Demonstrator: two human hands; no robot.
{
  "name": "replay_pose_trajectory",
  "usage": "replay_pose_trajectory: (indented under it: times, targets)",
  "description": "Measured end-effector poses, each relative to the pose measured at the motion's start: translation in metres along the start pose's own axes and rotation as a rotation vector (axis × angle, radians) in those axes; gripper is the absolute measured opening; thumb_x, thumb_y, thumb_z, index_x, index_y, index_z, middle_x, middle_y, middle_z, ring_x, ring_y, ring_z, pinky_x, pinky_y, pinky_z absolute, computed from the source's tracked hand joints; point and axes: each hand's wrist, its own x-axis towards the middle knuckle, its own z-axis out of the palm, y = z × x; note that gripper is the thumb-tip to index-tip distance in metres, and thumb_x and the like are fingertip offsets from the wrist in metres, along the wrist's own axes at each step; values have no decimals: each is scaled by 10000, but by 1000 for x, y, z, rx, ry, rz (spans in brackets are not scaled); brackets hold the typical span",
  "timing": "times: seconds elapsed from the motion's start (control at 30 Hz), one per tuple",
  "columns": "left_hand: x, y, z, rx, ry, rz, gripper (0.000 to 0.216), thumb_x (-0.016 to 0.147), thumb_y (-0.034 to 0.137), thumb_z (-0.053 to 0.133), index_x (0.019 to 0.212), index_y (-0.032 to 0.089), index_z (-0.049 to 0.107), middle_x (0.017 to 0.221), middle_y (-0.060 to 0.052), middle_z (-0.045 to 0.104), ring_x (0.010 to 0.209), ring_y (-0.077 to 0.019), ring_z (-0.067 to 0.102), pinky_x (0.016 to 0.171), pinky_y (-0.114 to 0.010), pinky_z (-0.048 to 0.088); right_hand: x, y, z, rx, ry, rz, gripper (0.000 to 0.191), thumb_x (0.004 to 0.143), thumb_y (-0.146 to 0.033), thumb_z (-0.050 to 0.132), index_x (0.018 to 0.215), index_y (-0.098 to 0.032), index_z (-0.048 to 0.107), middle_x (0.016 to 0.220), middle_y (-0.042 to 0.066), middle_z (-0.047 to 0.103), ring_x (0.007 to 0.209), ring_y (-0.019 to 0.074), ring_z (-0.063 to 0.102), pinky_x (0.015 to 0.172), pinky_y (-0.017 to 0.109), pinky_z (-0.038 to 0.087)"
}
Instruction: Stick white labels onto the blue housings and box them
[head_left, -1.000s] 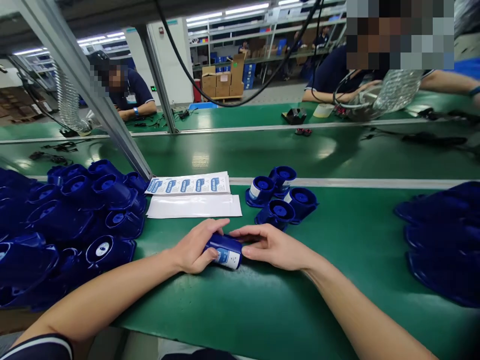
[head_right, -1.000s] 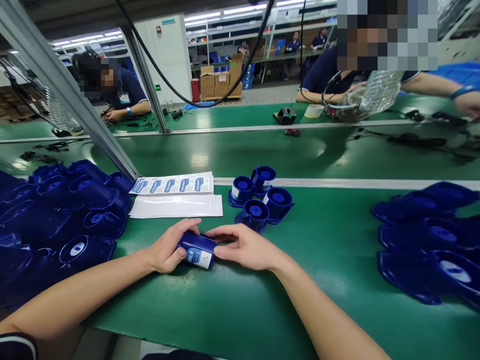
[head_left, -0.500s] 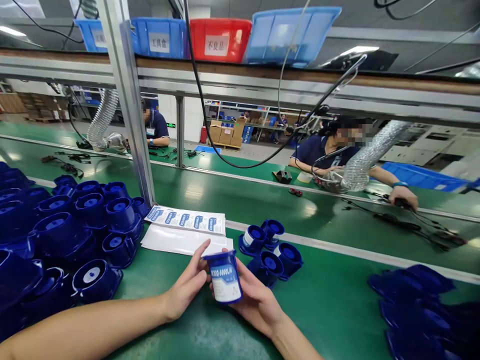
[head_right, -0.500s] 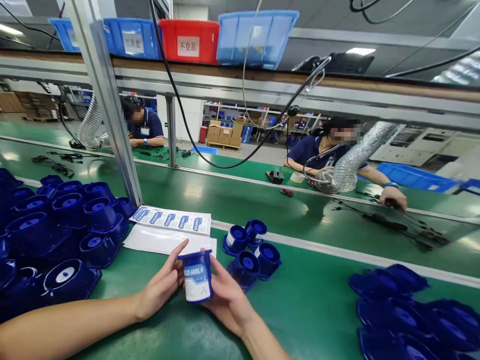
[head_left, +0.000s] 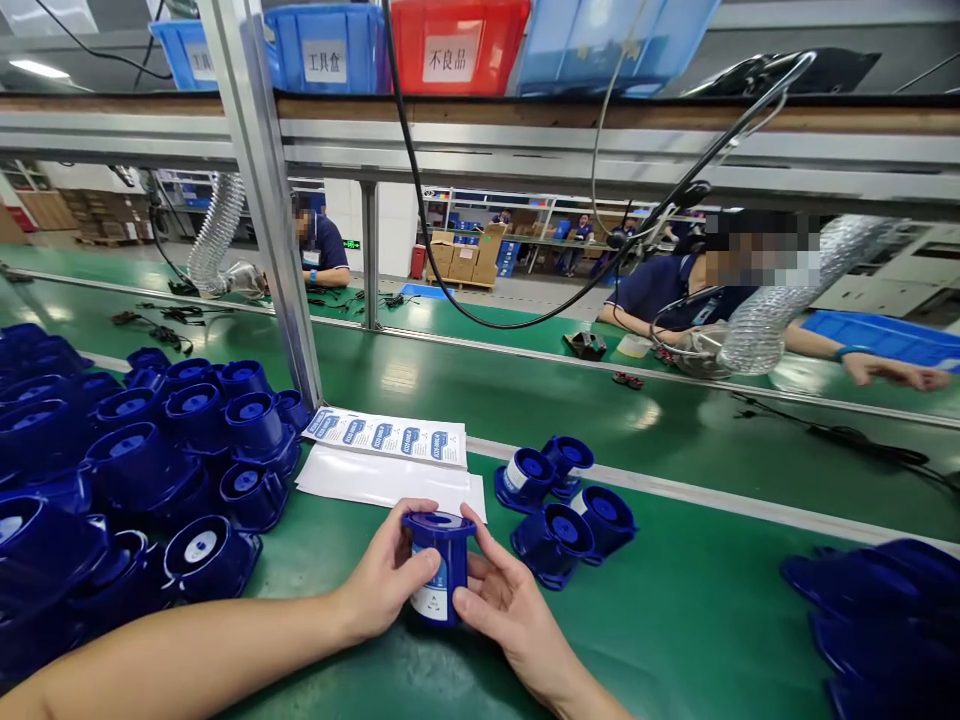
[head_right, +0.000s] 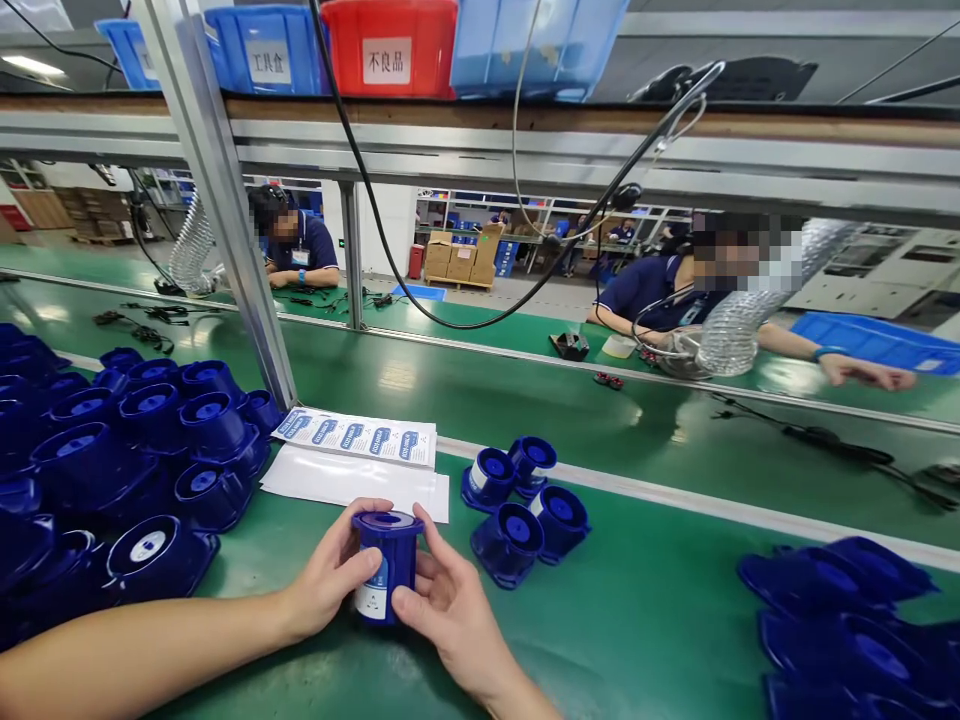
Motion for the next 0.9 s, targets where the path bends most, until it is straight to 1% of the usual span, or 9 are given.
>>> replay_pose_trajectory:
  times: [0.13, 0.3, 0.4, 0.5, 0.6, 0.73, 0.8, 0.9]
  targets:
    - [0, -3, 2, 20, 27, -32, 747, 890, 694, 754, 1394, 227, 462, 1291, -131, 663, 1180, -296, 619, 1050, -449, 479, 1, 7, 1, -36, 22, -14, 1068, 863, -328, 924, 1713, -306, 277, 1382, 146, 753, 1195, 309, 762, 1104, 528, 550]
    - [0, -2, 2, 47, 14, -63, 784, 890, 697, 747, 1418, 225, 409, 1276, -131, 656, 1167, -286, 625, 1032, -442, 491, 0, 8, 5, -41, 79, -12, 1079, 851, -338, 935, 1712, -297, 286, 1374, 152, 758, 1199, 314, 765, 1105, 534, 555]
    - [0, 2, 2, 51, -8, -75, 795, 897, 658, 756, 1441, 225, 371, 1272, -129, 651, 1163, -280, 636, 1042, -448, 494, 0, 7, 4, -31, 62, -7, 1088, 849, -345, 937, 1714, -306, 279, 1365, 152, 763, 1194, 314, 768, 1104, 537, 553]
    - [2, 7, 3, 71, -33, -110, 800, 900, 586, 775, 1459, 223, 332, 1282, -133, 638, 1150, -272, 639, 1047, -450, 492, 1, 8, -1, -24, 39, -4, 1064, 867, -337, 921, 1713, -301, 277, 1390, 159, 750, 1221, 314, 759, 1112, 535, 547]
    - [3, 12, 4, 75, -52, -132, 817, 894, 487, 793, 1480, 219, 291, 1306, -141, 623, 1147, -263, 638, 1058, -454, 488, 3, 9, -6, -24, 30, -2, 1006, 883, -314, 908, 1696, -290, 315, 1409, 164, 739, 1226, 313, 757, 1116, 532, 544]
    - [3, 16, 6, 58, -79, -140, 929, 847, 337, 812, 1543, 224, 207, 1356, -158, 602, 1100, -251, 663, 1025, -455, 517, 3, 11, -10, -26, 18, -7, 982, 885, -286, 903, 1683, -301, 332, 1403, 156, 743, 1218, 307, 760, 1123, 530, 535]
    - [2, 15, 6, 64, -89, -129, 1030, 821, 259, 809, 1600, 229, 136, 1370, -164, 608, 1126, -264, 674, 1043, -468, 520, 3, 10, -11, -24, 7, -9, 981, 885, -271, 901, 1682, -305, 330, 1413, 155, 737, 1225, 303, 756, 1135, 528, 522]
    - [1, 13, 5, 81, -135, -80, 1249, 782, 146, 795, 1675, 288, -67, 1431, -170, 604, 1172, -289, 695, 1050, -487, 542, 4, 6, -11, -23, 5, -3, 989, 880, -275, 903, 1684, -303, 327, 1422, 158, 731, 1240, 304, 746, 1157, 533, 499]
